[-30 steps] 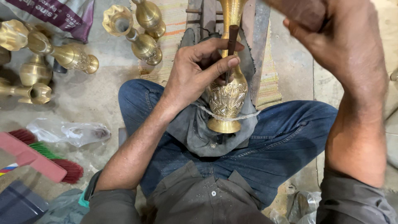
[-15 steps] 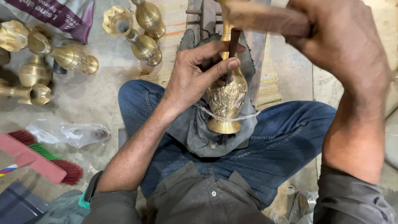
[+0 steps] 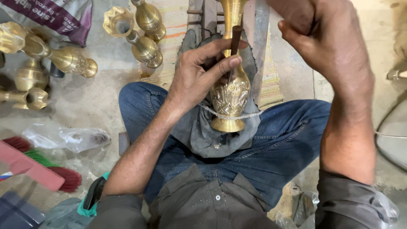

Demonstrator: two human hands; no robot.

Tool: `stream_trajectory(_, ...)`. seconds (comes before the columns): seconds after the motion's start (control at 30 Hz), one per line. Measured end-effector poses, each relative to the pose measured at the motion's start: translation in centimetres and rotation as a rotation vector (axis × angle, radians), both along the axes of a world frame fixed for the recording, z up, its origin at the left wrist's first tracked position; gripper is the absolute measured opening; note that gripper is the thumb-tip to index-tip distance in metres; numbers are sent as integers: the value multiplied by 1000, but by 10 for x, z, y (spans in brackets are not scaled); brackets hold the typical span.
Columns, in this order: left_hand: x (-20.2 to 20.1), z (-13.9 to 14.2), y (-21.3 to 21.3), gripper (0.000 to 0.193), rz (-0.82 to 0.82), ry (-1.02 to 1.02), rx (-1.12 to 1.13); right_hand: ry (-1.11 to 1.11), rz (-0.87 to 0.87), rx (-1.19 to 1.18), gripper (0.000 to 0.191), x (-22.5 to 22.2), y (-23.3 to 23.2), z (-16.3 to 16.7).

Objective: The person sits cross-legged on the floor with a brass vase held on their lap and engraves decorative patterns into its surface. They hold a steel punch against the metal and strike it with a wooden mallet, repositioning the punch repeatedly across the vase body, then rotate the vase and continue working.

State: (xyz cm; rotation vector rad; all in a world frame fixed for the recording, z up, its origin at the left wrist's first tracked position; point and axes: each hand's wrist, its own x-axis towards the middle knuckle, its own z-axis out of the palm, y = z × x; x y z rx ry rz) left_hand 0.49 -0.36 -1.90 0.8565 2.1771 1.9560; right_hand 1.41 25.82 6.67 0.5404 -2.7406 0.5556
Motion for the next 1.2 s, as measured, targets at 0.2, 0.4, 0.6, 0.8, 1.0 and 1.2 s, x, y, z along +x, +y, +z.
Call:
stream_trajectory(0.2, 17, -18, -13, 34, 113, -167, 260, -137, -110, -96, 20, 42, -5, -28)
stream_trajectory(0.4, 99, -51, -39, 15, 437, -242, 101, -164, 129, -473, 45, 127, -43, -87)
stream_trajectory(0.6, 140, -71, -26, 42, 399, 266, -227, 113, -247, -167, 28, 151, -79, -128)
stream_trajectory(0.8, 132, -78, -25, 57, 498, 448, -430, -108, -380, -576, 44, 147, -82, -148)
stream_trajectory(1.0, 113, -90, -25, 61, 487, 630, -469, -394, -331, -1027, 61, 132, -74, -167)
stream_trajectory(1.2, 114, -85, -30, 42, 499, 764, -508, -313, -273, -961, 68, 130, -81, -165)
